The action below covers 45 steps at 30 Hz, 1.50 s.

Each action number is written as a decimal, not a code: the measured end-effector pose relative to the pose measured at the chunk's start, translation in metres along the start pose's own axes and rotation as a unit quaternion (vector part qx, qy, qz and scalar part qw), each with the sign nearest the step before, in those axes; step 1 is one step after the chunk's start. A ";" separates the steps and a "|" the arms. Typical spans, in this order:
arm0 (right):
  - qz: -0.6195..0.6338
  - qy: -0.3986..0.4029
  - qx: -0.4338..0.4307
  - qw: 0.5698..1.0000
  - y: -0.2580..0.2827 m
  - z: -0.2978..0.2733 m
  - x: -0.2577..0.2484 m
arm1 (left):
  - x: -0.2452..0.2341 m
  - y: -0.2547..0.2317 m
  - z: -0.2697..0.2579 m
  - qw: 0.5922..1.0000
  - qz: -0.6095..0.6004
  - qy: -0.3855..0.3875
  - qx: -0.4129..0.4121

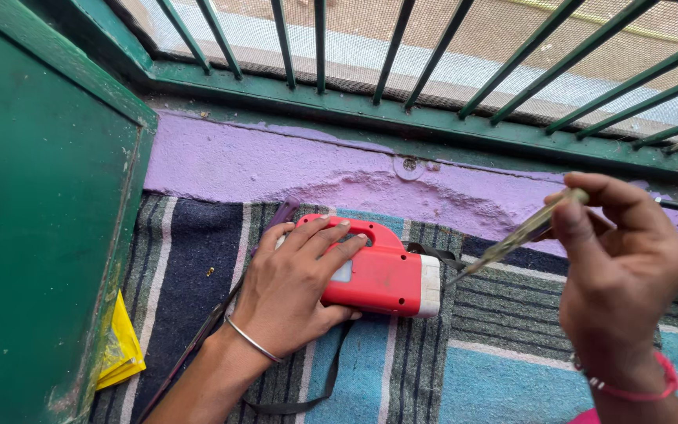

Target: The person sits on a mat and uses a screwdriver to remove screws from a red and white handheld device. They then use a small stick to scrape or clean the device's surface and handle a small purple component.

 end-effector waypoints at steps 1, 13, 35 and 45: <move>-0.004 0.005 -0.031 1.000 0.009 -0.006 0.006 | 0.000 0.000 0.000 1.000 0.002 -0.001 -0.001; -0.118 0.033 -0.178 0.976 0.061 -0.044 0.046 | 0.004 -0.001 -0.005 1.000 0.017 -0.010 0.001; -0.125 0.240 -0.160 0.949 0.061 -0.047 0.048 | 0.009 -0.006 -0.013 0.994 0.099 0.044 -0.009; -0.084 0.306 -0.144 0.937 0.066 -0.051 0.036 | 0.011 -0.007 -0.012 0.991 0.116 0.065 -0.018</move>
Point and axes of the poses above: each hand's wrist, its own z-axis towards the middle knuckle, its own x-axis out of the palm, y = z × x, the point moved 2 cm from there along z, towards the middle knuckle, and after that the axes turned 6 degrees about -x, right-handed, at the moved point
